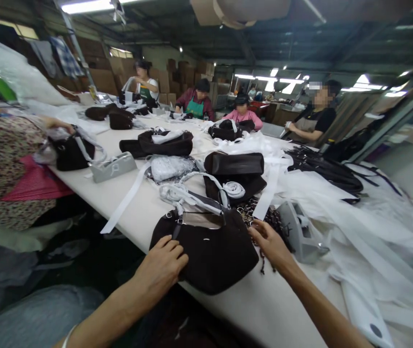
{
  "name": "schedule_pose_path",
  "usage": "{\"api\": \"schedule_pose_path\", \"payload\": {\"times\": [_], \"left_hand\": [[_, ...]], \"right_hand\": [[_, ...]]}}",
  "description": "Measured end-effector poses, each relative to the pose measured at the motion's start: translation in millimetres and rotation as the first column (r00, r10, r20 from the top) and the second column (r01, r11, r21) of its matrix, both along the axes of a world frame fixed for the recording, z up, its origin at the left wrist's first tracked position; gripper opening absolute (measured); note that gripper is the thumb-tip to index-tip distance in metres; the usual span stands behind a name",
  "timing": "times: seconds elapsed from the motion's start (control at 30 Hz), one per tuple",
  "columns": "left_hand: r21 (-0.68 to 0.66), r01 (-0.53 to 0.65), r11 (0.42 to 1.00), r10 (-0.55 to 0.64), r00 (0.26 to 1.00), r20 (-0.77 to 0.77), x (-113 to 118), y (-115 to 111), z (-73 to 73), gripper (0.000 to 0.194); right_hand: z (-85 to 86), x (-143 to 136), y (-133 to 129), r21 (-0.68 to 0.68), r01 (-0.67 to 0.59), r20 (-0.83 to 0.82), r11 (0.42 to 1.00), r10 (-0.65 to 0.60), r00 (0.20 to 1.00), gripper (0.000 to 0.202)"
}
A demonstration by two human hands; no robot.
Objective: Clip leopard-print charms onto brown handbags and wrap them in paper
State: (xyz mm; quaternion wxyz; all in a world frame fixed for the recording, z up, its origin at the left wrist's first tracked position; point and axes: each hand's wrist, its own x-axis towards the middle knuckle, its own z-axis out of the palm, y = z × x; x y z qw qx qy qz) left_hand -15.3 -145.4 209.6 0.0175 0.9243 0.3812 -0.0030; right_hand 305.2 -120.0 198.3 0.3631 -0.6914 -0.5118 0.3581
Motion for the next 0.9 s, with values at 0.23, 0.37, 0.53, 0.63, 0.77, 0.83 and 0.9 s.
{"api": "schedule_pose_path", "payload": {"times": [0.23,0.37,0.53,0.63,0.77,0.83,0.9], "left_hand": [[-0.104,0.043,0.994,-0.054,0.993,-0.105,2,-15,3.6,0.011],[-0.375,-0.001,0.927,0.016,0.999,0.037,-10,3,14.3,0.042],[-0.365,-0.021,0.931,0.083,0.984,0.156,4,65,-11.7,0.034],[-0.369,0.03,0.929,0.01,0.994,0.107,19,92,-34.7,0.037],[-0.431,0.044,0.901,0.004,0.994,0.111,27,100,-47.4,0.028],[-0.35,0.024,0.937,0.022,0.992,0.125,30,100,-48.8,0.029],[-0.276,-0.005,0.961,0.035,0.994,0.103,33,103,-50.1,0.038]], "right_hand": [[24.0,-31,-13,0.122,-0.447,0.603,0.886,0.292,0.742,0.06],[-7.5,-23,-8,0.032,-0.351,0.581,0.936,0.268,0.768,0.048],[-16.2,-20,-8,0.102,-0.25,0.38,0.963,0.194,0.904,0.035],[-12.5,-17,-12,0.126,-0.159,0.278,0.979,0.119,0.953,0.028],[-4.3,-9,-10,0.163,-0.124,0.329,0.979,0.064,0.942,0.024],[2.5,-12,-1,0.216,-0.174,0.435,0.961,0.064,0.898,0.031],[8.7,-20,14,0.256,-0.254,0.541,0.933,0.08,0.837,0.045]]}}
